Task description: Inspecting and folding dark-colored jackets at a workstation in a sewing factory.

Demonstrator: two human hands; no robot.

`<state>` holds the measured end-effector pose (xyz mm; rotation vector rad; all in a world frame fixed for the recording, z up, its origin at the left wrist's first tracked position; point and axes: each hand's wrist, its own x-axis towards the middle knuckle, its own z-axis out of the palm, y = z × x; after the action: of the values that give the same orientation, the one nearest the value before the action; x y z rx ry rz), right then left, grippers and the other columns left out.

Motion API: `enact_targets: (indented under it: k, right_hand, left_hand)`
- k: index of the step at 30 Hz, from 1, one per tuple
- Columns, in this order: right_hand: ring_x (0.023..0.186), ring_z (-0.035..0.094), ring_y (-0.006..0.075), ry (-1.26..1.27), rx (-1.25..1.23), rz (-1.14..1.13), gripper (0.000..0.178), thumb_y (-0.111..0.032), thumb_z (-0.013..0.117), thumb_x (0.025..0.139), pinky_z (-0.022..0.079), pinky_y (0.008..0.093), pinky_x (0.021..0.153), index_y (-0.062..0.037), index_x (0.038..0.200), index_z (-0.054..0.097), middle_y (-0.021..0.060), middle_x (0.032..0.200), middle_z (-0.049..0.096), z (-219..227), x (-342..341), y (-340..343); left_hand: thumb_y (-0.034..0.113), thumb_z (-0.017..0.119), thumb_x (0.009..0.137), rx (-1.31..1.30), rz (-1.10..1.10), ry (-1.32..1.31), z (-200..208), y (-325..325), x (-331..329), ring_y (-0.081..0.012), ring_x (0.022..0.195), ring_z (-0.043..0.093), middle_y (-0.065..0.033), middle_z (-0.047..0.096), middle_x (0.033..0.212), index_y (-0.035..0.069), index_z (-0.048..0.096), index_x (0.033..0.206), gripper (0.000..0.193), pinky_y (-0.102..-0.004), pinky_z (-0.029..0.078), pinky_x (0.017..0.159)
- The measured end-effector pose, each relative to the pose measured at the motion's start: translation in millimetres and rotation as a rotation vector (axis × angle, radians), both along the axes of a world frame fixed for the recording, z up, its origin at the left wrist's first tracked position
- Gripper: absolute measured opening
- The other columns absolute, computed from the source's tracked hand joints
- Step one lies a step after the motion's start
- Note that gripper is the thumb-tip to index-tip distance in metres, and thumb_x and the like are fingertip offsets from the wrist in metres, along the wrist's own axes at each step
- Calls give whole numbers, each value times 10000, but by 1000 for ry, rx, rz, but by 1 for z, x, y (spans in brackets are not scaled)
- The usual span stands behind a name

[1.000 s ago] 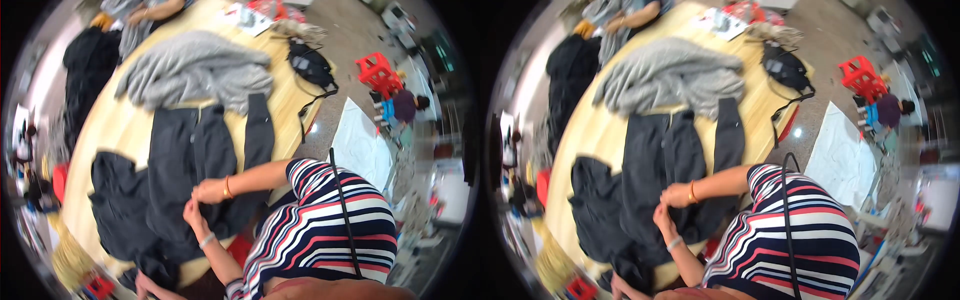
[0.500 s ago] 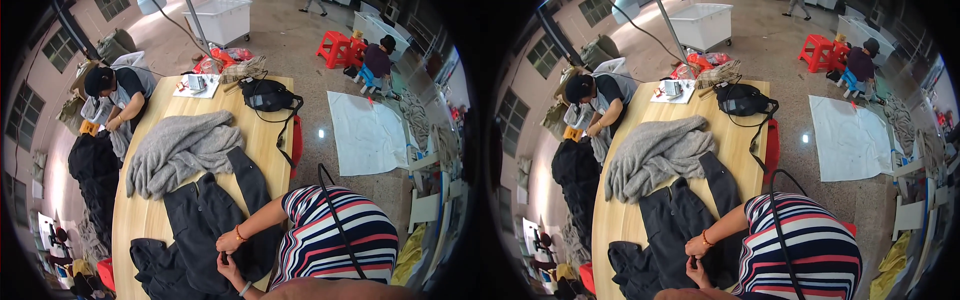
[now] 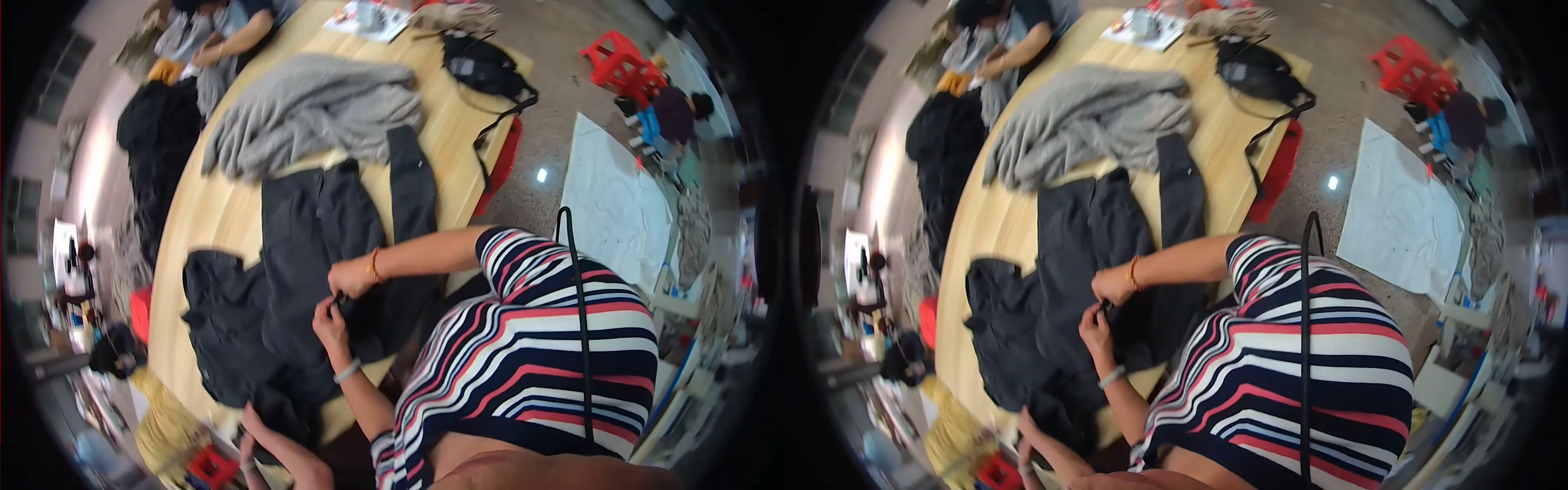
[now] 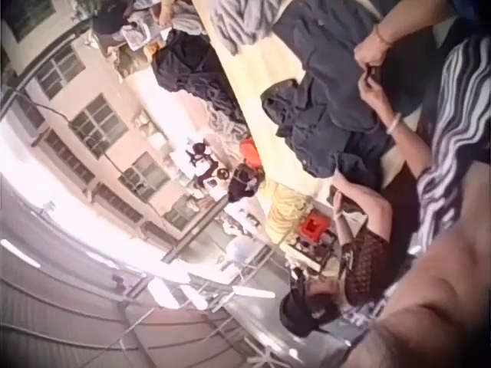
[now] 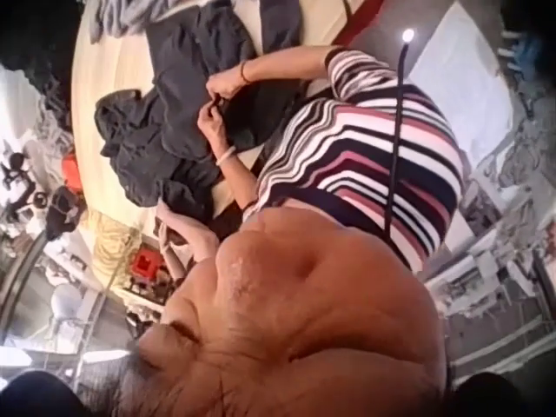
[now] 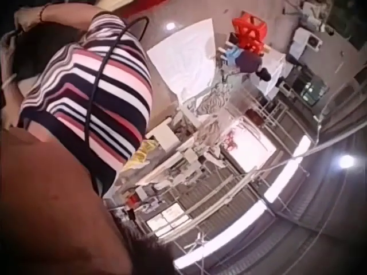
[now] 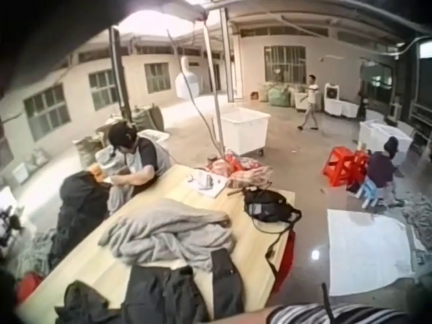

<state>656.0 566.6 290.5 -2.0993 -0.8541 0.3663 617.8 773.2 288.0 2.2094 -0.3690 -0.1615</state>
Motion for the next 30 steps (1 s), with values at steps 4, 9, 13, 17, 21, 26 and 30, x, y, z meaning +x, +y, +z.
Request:
enact_targets:
  k: [4,9,13,17,21,26,30]
  right_hand:
    - [810,655,420,31,80,33,209,-10,572,681,516,467,710,9,837,709,238,794,668,-8,-5,6]
    - [958,667,347,31,-258,28,213,-226,626,828,540,460,812,-90,965,716,155,977,692,-29,5,-10]
    - [953,660,349,-40,-277,25,147,-158,606,850,538,459,798,-58,911,696,143,1007,662,-61,24,-54]
    - [921,663,359,-43,-240,36,142,-151,592,863,542,458,781,-40,877,680,155,967,665,-64,29,-59]
    - [812,672,385,-131,-146,-41,119,-98,572,814,553,463,710,-21,795,660,179,842,671,-65,29,-46]
    - [873,674,379,-20,-142,-118,131,-87,581,774,553,470,764,-29,839,678,170,921,687,-64,29,-47]
    - [912,665,386,-2,-155,-194,147,-96,609,793,539,470,795,-14,908,653,181,953,679,-55,31,-54]
  left_hand:
    - [33,599,889,26,38,24,3,-3,-11,-329,861,678,-177,690,928,-3,686,996,143,-365,521,813]
    - [78,617,864,261,353,36,-22,16,-32,-348,892,666,-169,683,942,38,681,986,144,-424,516,814]
    - [100,658,827,724,466,-78,-28,-3,-37,-338,989,611,-135,642,1036,105,676,1039,213,-462,480,835]
    - [70,668,818,349,243,-332,-18,-68,9,-343,1017,587,-128,620,1085,85,653,1084,267,-444,485,868]
    - [63,673,825,256,287,-235,-60,-90,50,-369,1063,582,-169,593,1172,41,618,1164,344,-430,488,912]
    - [73,713,787,302,347,-54,-96,-84,81,-370,911,615,-156,621,956,53,669,1004,223,-455,505,812]
    - [64,743,798,24,296,221,-85,-85,86,-214,662,670,-129,713,787,8,708,911,130,-328,532,652]
